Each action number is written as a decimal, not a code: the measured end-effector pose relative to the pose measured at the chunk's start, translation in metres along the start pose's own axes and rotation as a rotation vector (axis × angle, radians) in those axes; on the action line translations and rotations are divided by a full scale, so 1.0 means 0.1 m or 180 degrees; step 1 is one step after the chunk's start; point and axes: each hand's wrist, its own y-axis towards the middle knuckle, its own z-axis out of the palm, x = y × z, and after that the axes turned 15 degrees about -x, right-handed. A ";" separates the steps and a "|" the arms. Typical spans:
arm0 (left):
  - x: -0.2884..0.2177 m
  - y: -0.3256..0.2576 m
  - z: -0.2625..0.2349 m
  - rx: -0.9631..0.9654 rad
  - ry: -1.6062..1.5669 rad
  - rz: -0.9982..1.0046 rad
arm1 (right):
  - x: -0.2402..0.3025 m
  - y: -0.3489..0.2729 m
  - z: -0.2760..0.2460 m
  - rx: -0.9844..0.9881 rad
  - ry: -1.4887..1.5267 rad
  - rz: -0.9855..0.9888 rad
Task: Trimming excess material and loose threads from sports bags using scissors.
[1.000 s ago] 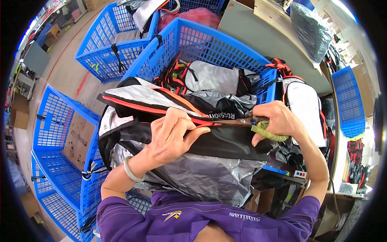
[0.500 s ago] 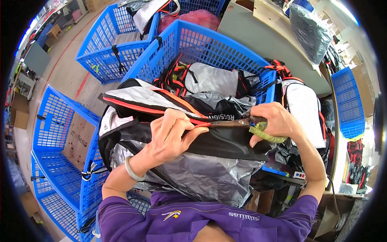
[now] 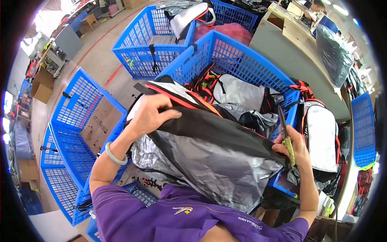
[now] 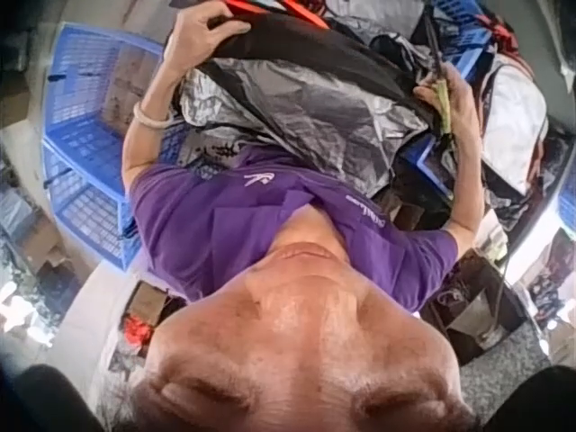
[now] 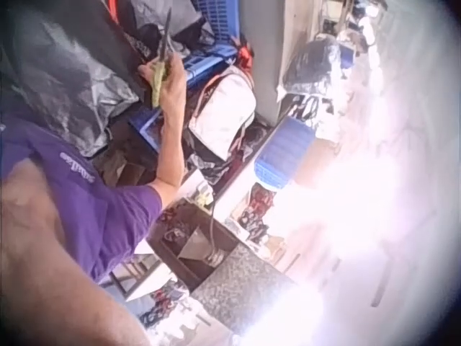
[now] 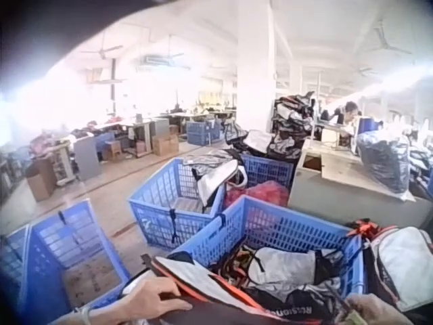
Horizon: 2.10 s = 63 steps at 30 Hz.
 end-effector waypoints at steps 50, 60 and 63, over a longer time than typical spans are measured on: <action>-0.23 -0.31 0.02 0.0698 -0.0015 0.0166 | 0.87 0.32 1.60 0.0552 0.1007 -0.0651; -0.31 -0.41 0.14 -0.0364 -0.0527 0.0180 | 0.80 0.31 0.88 0.0068 -0.0672 -0.1524; -0.30 -0.39 0.11 -0.0436 -0.0481 -0.0137 | 0.73 0.24 0.73 0.0380 -0.0999 -0.1704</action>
